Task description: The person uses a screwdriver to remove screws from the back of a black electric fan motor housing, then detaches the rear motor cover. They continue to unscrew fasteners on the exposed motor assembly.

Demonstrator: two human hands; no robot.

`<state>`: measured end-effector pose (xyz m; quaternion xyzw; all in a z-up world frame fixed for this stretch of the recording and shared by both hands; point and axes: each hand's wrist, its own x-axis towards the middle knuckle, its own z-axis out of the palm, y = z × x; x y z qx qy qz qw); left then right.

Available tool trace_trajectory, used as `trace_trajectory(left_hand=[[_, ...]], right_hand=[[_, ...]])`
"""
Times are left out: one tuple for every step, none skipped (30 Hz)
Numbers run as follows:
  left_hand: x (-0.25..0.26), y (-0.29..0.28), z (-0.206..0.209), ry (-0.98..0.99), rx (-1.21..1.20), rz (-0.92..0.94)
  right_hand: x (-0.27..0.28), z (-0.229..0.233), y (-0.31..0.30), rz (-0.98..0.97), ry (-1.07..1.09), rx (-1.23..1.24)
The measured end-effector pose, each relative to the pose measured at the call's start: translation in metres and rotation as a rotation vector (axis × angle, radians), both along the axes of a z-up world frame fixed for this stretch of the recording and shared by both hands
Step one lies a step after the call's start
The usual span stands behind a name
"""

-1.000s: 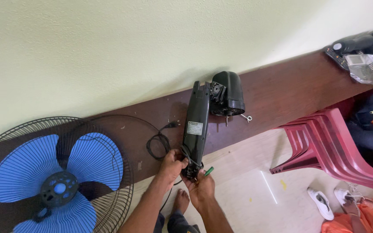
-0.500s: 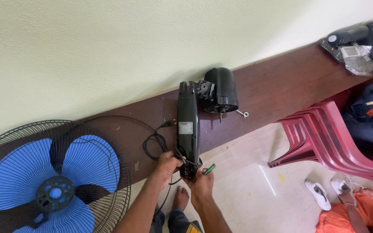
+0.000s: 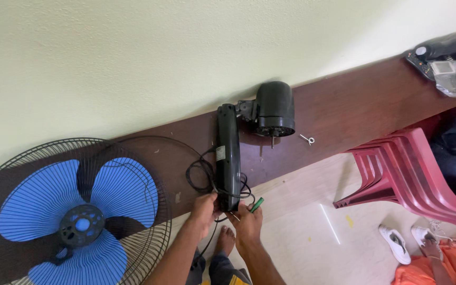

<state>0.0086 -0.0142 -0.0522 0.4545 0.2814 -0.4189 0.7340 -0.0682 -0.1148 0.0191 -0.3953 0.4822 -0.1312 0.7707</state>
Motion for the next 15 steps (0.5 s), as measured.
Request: trace_trajectory(left_hand=[[-0.002,0.002,-0.001,-0.003,0.009,-0.007],[-0.004,0.004,-0.001,-0.006,0.018,-0.014],[-0.005,0.007,0.0,-0.008,0.027,-0.022],[-0.006,0.009,0.002,-0.022,0.038,-0.042],[-0.008,0.011,0.004,-0.037,0.049,-0.063],[-0.009,0.013,0.007,-0.051,0.061,-0.084],[-0.01,0.014,0.011,-0.019,0.056,-0.097],[-0.01,0.015,0.014,0.013,0.052,-0.112],[-0.011,0.015,0.018,0.045,0.048,-0.126],[-0.012,0.015,0.022,0.048,0.029,-0.119],[-0.013,0.015,0.027,0.051,0.011,-0.112],[-0.014,0.016,0.032,0.054,-0.007,-0.105],[-0.014,0.018,0.037,0.053,0.005,-0.124],[-0.014,0.019,0.042,0.049,0.015,-0.142],[-0.013,0.019,0.047,0.045,0.026,-0.161]], right_hand=[[-0.002,-0.003,0.0,-0.028,-0.005,0.038],[-0.004,-0.005,0.001,-0.056,-0.01,0.076],[-0.005,-0.006,0.002,-0.085,-0.014,0.114],[-0.007,-0.007,0.003,-0.06,0.02,0.101],[-0.01,-0.008,0.005,-0.035,0.055,0.088],[-0.011,-0.007,0.007,-0.011,0.089,0.075],[-0.011,-0.007,0.009,0.023,0.112,0.03],[-0.012,-0.007,0.013,0.056,0.135,-0.014],[-0.012,-0.007,0.016,0.088,0.158,-0.058],[-0.012,-0.006,0.02,0.113,0.167,-0.09],[-0.012,-0.006,0.024,0.137,0.176,-0.122],[-0.011,-0.006,0.028,0.162,0.184,-0.153],[-0.01,-0.006,0.032,0.185,0.234,-0.207],[-0.007,-0.006,0.035,0.207,0.282,-0.263],[-0.005,-0.007,0.037,0.229,0.329,-0.319]])
